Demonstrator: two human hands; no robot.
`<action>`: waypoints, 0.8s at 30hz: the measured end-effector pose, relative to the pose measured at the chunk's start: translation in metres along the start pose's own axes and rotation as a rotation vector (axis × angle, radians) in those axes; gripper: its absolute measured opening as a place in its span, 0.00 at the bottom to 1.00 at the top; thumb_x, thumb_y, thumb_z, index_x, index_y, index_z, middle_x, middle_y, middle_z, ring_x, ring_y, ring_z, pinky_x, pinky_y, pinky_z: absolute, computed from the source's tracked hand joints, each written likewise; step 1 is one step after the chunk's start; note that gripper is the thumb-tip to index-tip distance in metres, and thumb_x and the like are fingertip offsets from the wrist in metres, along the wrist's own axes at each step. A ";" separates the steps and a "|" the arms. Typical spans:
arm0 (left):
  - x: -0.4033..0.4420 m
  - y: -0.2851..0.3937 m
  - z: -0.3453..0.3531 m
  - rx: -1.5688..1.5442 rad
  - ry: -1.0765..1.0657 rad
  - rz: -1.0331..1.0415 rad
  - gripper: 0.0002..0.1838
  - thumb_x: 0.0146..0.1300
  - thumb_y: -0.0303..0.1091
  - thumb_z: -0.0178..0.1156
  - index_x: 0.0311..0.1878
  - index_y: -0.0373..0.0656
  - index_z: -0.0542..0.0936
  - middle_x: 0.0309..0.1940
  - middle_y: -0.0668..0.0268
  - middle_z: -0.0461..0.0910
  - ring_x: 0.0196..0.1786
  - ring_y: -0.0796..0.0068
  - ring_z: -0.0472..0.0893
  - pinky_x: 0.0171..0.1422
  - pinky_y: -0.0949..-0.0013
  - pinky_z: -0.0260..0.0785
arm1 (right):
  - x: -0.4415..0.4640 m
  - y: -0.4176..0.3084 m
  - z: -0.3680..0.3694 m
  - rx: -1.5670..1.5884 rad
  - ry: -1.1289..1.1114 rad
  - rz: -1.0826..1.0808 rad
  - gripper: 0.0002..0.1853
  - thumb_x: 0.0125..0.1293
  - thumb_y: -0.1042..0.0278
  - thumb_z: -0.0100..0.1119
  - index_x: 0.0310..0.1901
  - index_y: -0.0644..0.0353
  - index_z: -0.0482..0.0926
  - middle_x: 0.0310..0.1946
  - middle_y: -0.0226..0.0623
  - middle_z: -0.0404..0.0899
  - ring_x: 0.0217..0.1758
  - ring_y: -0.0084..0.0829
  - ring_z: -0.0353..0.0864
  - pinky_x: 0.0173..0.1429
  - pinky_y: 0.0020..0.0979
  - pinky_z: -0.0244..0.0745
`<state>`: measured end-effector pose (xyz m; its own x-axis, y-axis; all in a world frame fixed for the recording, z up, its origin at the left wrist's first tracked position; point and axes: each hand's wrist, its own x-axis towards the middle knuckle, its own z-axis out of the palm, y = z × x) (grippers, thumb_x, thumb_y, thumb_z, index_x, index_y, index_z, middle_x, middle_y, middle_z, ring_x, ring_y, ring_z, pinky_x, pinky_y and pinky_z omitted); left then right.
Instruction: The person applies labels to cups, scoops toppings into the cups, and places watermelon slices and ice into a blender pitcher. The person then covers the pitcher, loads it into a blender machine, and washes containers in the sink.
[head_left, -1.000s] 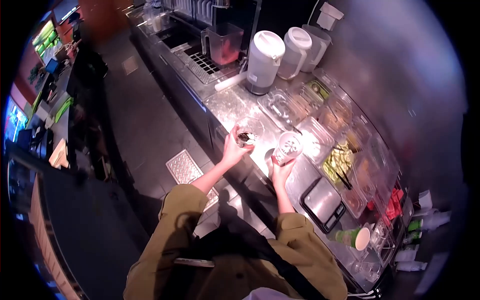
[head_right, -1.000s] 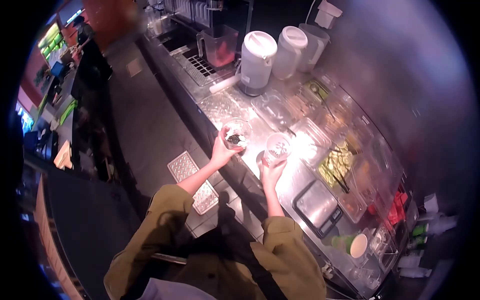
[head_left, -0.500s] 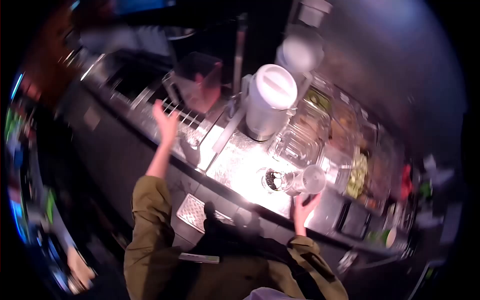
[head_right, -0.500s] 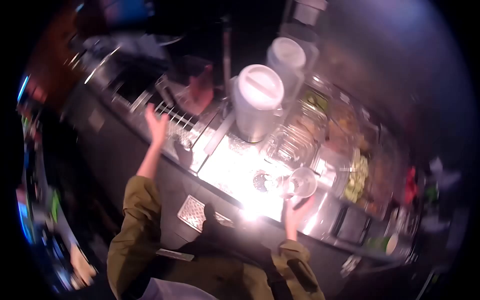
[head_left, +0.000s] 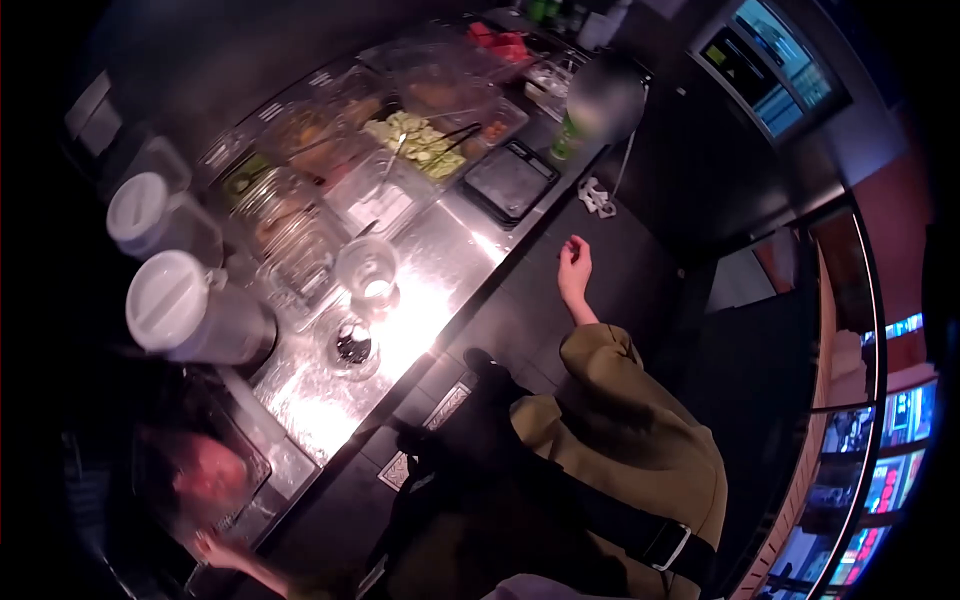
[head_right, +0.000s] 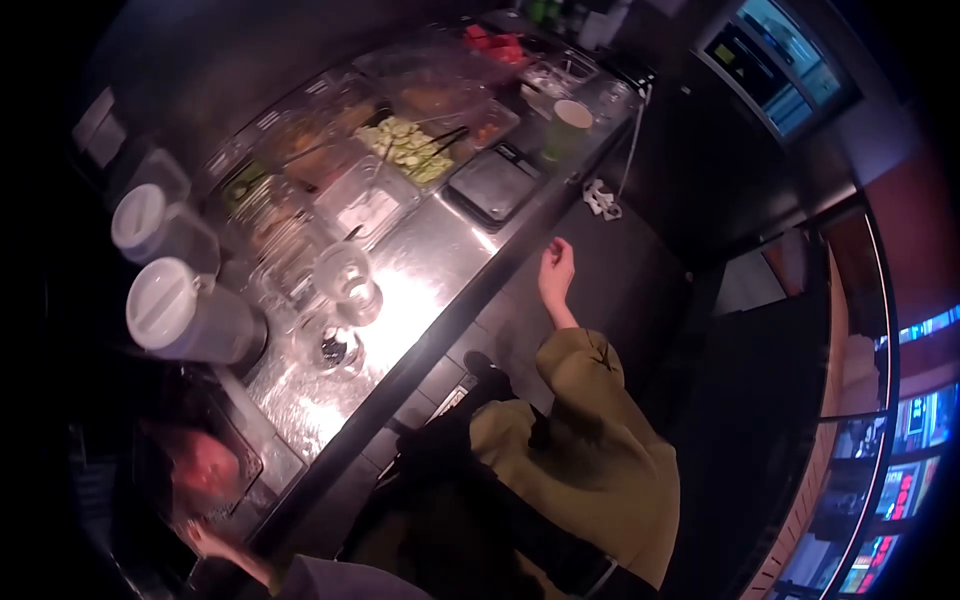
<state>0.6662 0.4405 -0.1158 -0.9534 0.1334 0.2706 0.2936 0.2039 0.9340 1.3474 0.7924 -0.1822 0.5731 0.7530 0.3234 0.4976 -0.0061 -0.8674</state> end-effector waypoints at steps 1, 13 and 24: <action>-0.016 -0.003 -0.019 0.099 0.019 -0.010 0.09 0.50 0.32 0.56 0.29 0.35 0.74 0.23 0.67 0.72 0.27 0.76 0.70 0.35 0.73 0.66 | 0.025 0.022 -0.006 0.018 0.058 0.023 0.16 0.57 0.73 0.52 0.49 0.63 0.69 0.38 0.38 0.75 0.31 0.23 0.73 0.38 0.25 0.70; -0.381 0.191 0.176 0.096 -0.009 -0.160 0.07 0.54 0.32 0.52 0.32 0.37 0.74 0.27 0.68 0.73 0.30 0.78 0.71 0.37 0.77 0.64 | 0.469 -0.002 0.011 0.270 -0.369 -0.327 0.13 0.59 0.67 0.53 0.42 0.66 0.74 0.29 0.33 0.76 0.31 0.20 0.74 0.36 0.22 0.69; -0.548 0.349 0.403 -0.421 0.072 -0.261 0.02 0.54 0.26 0.53 0.31 0.38 0.73 0.27 0.71 0.71 0.31 0.83 0.69 0.36 0.78 0.61 | 0.568 -0.028 0.056 -0.701 -1.280 -0.904 0.18 0.56 0.56 0.54 0.43 0.60 0.76 0.37 0.48 0.77 0.42 0.44 0.76 0.47 0.38 0.69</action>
<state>1.3191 0.8294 -0.0325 -0.9981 0.0594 0.0169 0.0053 -0.1897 0.9818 1.6222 1.2570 0.0049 -0.7006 0.6825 -0.2082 0.7129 0.6822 -0.1623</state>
